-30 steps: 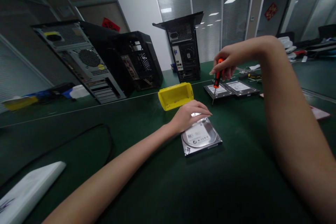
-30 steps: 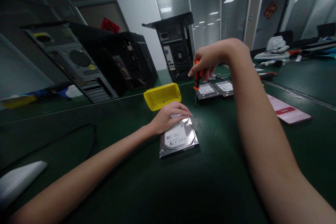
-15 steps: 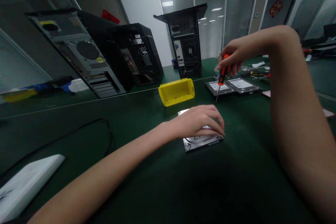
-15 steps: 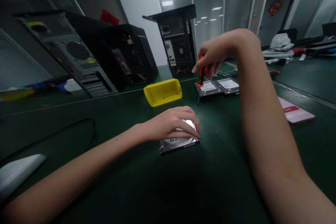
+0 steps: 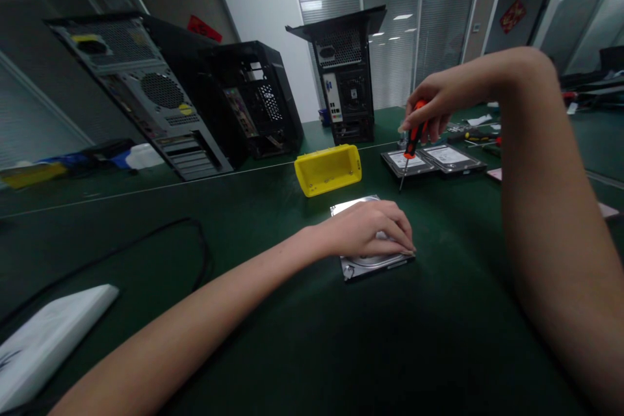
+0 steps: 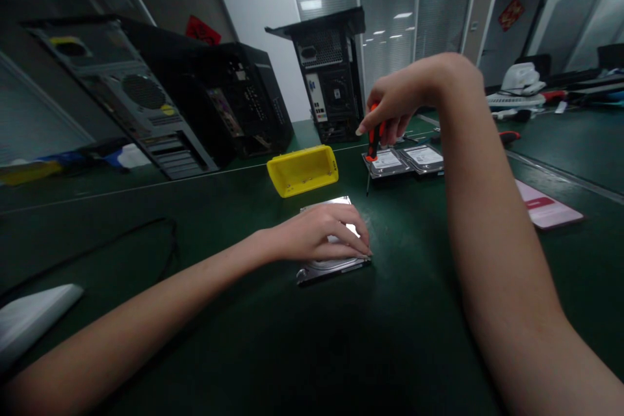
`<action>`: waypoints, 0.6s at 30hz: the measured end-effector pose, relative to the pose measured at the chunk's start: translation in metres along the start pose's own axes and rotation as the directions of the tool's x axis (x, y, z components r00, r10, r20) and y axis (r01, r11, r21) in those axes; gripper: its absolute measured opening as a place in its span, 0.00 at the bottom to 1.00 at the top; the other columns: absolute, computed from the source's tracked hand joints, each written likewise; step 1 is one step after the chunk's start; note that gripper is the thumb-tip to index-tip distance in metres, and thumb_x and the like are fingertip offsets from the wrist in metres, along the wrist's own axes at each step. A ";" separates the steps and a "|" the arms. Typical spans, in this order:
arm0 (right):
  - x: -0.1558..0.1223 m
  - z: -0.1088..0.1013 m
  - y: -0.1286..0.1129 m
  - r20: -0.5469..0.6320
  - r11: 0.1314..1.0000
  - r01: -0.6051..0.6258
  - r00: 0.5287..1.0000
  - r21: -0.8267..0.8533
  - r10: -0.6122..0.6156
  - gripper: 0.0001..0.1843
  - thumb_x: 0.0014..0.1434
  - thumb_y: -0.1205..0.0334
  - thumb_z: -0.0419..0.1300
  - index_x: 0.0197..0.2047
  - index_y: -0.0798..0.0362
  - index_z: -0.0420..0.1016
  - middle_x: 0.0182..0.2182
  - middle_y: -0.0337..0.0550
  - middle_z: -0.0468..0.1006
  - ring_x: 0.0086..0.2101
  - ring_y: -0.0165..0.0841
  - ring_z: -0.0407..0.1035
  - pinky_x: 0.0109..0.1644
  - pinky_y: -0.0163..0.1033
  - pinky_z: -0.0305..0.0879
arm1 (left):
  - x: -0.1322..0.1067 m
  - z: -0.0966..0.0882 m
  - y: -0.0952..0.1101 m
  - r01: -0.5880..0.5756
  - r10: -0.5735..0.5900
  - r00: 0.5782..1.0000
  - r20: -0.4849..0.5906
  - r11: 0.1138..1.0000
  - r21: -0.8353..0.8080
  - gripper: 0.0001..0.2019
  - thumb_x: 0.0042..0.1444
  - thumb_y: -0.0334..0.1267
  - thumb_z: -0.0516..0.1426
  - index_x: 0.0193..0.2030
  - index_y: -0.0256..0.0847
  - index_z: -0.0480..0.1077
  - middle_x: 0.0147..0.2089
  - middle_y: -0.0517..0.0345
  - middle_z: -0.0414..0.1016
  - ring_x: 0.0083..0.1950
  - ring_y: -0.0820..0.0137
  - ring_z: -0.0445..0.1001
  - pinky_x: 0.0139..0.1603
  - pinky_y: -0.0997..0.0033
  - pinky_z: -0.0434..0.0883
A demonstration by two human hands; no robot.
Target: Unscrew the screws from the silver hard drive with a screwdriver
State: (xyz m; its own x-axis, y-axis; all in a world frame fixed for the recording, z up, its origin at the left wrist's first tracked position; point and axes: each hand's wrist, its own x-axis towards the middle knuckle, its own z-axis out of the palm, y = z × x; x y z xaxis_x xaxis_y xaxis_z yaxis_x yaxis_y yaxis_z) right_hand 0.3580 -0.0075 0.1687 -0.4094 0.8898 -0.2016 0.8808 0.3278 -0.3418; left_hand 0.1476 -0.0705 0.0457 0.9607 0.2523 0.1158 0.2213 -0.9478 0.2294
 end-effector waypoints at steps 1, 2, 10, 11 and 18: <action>0.000 0.000 0.000 0.001 1.000 0.002 1.000 -0.001 -0.002 0.24 0.55 0.47 0.56 0.45 0.59 0.72 0.36 0.45 0.79 0.34 0.29 0.74 0.40 0.34 0.70 | 0.000 0.000 -0.001 -0.009 0.009 1.000 0.004 1.000 -0.002 0.10 0.59 0.35 0.55 0.45 0.45 0.75 0.44 0.55 0.75 0.45 0.70 0.70 0.46 0.69 0.67; -0.001 -0.001 0.000 0.002 1.000 0.007 1.000 -0.002 -0.007 0.23 0.55 0.48 0.56 0.45 0.59 0.72 0.36 0.46 0.79 0.34 0.29 0.74 0.40 0.34 0.70 | -0.001 -0.001 -0.001 -0.019 0.019 1.000 0.014 1.000 -0.001 0.10 0.58 0.36 0.56 0.45 0.45 0.75 0.44 0.56 0.75 0.45 0.69 0.70 0.46 0.69 0.67; -0.002 0.001 -0.002 -0.006 1.000 0.019 1.000 -0.017 -0.019 0.25 0.55 0.47 0.56 0.46 0.60 0.72 0.36 0.48 0.79 0.35 0.31 0.73 0.43 0.37 0.70 | 0.000 -0.005 0.005 -0.069 0.066 0.997 0.034 0.992 0.102 0.12 0.54 0.41 0.59 0.45 0.48 0.75 0.44 0.57 0.76 0.46 0.66 0.70 0.45 0.66 0.67; -0.003 0.001 -0.003 -0.006 1.000 0.018 1.000 -0.024 -0.019 0.26 0.55 0.47 0.56 0.46 0.60 0.72 0.36 0.48 0.79 0.35 0.31 0.73 0.43 0.38 0.69 | 0.000 -0.004 0.006 -0.067 0.063 0.997 0.034 0.991 0.113 0.11 0.55 0.40 0.58 0.45 0.48 0.75 0.44 0.57 0.76 0.46 0.67 0.70 0.45 0.67 0.67; 0.000 0.000 -0.003 -0.007 0.999 0.014 1.000 -0.029 -0.014 0.28 0.54 0.46 0.56 0.48 0.61 0.72 0.38 0.48 0.79 0.35 0.30 0.73 0.41 0.34 0.69 | 0.000 0.001 0.003 -0.055 0.050 0.998 0.043 0.993 0.104 0.12 0.57 0.41 0.57 0.48 0.49 0.74 0.45 0.57 0.76 0.46 0.67 0.70 0.45 0.67 0.67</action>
State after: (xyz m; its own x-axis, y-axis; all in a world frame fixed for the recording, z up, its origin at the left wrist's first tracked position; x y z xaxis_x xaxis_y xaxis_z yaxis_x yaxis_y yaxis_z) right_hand 0.3555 -0.0089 0.1698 -0.4199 0.8874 -0.1904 0.8815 0.3488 -0.3182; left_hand 0.1484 -0.0734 0.0457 0.9770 0.1954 0.0852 0.1846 -0.9754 0.1206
